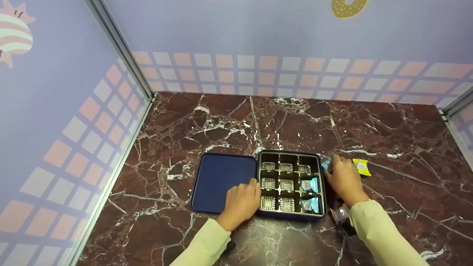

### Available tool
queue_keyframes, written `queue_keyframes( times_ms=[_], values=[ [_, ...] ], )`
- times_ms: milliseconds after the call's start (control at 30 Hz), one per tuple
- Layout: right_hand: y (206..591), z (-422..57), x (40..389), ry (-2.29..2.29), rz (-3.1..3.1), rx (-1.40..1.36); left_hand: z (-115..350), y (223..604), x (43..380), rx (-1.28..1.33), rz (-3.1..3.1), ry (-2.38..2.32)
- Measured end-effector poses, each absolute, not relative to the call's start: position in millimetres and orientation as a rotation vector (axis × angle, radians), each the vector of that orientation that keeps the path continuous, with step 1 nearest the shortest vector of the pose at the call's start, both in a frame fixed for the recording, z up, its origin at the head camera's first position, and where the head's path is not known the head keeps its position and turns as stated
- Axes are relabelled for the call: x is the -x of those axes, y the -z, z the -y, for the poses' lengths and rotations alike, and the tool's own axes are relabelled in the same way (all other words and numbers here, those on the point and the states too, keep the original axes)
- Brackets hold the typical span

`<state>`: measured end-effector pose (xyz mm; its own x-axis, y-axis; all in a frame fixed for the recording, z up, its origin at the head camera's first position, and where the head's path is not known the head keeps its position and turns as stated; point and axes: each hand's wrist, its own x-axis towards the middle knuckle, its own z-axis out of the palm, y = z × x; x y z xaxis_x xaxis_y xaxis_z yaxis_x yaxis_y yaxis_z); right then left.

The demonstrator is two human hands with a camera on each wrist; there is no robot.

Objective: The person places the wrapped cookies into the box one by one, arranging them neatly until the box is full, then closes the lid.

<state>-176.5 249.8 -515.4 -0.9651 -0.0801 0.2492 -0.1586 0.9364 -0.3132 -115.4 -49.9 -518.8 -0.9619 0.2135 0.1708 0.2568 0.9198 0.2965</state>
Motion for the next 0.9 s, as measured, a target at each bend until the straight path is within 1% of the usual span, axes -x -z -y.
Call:
queue_keyframes(
  times_ms=[533,900],
  values=[
    [507,-249,171,-0.578,2.866,-0.123,50,521,115,0.359,2.916,0.472],
    [500,-248,167,-0.607,2.818,-0.171,49,521,115,0.357,2.91,0.454]
  ],
)
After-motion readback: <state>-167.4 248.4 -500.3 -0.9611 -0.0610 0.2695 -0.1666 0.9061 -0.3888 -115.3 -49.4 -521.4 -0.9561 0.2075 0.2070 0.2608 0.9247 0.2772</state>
